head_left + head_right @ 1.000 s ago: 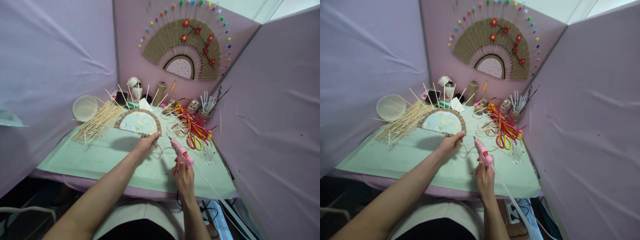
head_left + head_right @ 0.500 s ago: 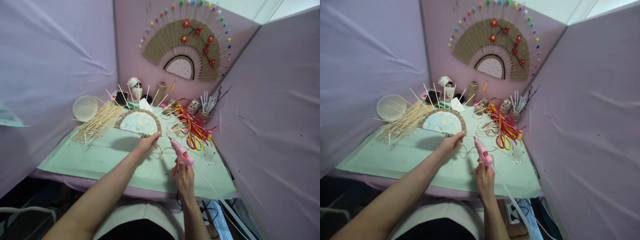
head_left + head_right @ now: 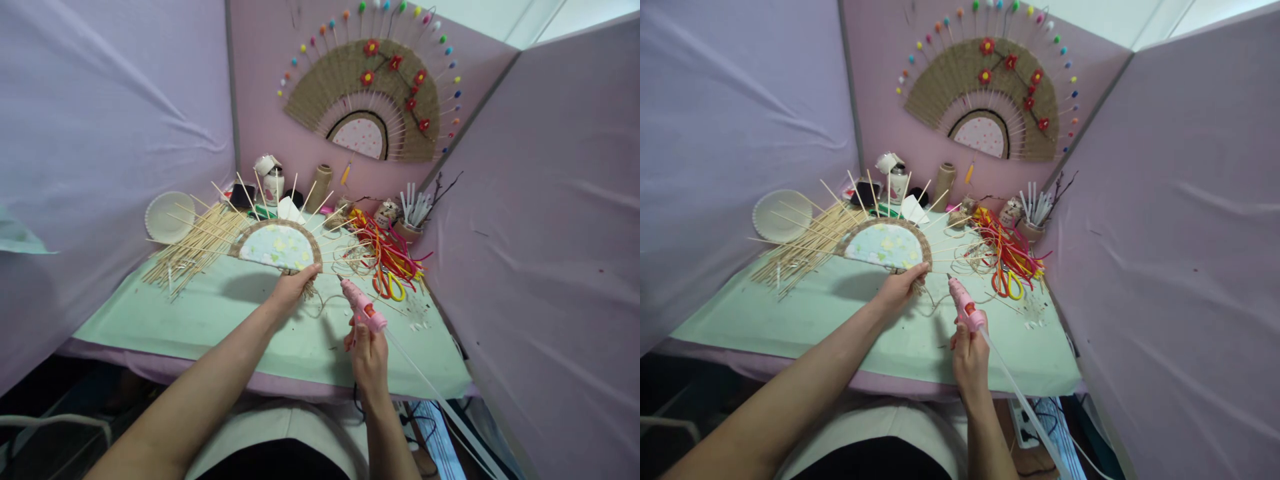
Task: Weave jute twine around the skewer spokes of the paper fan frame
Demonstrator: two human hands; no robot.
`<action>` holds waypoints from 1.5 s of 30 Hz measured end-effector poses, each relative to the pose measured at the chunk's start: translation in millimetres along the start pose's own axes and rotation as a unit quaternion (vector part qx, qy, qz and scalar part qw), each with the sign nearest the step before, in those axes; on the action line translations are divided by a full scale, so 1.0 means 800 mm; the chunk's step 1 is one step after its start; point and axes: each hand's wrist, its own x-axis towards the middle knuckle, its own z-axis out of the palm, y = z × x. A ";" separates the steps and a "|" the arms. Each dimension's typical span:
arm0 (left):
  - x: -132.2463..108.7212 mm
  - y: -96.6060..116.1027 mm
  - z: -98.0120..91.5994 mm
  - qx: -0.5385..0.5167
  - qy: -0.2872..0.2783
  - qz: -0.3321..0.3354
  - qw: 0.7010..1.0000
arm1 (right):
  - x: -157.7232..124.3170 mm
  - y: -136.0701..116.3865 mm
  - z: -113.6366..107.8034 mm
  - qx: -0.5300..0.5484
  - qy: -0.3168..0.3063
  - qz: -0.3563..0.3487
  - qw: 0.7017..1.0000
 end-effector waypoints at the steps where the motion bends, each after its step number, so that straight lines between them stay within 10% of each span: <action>1: 0.000 0.000 0.000 -0.003 0.002 -0.001 1.000 | 0.000 0.000 0.000 -0.001 0.000 -0.001 1.000; 15: -0.001 0.001 0.000 -0.010 0.002 -0.012 1.000 | 0.009 -0.008 -0.002 -0.085 -0.040 -0.013 0.996; 20: 0.001 0.001 -0.002 -0.001 0.005 -0.006 1.000 | 0.042 -0.004 -0.069 -0.205 -0.091 -0.087 0.971; 25: -0.001 0.003 0.002 -0.024 0.002 -0.041 0.999 | 0.068 0.035 -0.162 -0.377 0.019 0.006 0.926; 30: -0.003 0.006 0.005 -0.038 0.010 -0.074 0.997 | 0.082 0.072 -0.196 -0.485 0.005 0.106 0.868; 36: 0.002 0.005 0.001 -0.068 -0.003 -0.084 0.994 | 0.087 0.063 -0.191 -0.530 0.020 0.105 0.841; 40: 0.000 0.008 0.001 -0.077 -0.034 -0.093 0.992 | 0.079 0.023 -0.150 -0.377 0.048 -0.049 0.924; 45: -0.006 0.015 0.003 -0.079 -0.085 -0.097 0.989 | 0.070 -0.023 -0.042 -0.139 -0.086 -0.097 0.982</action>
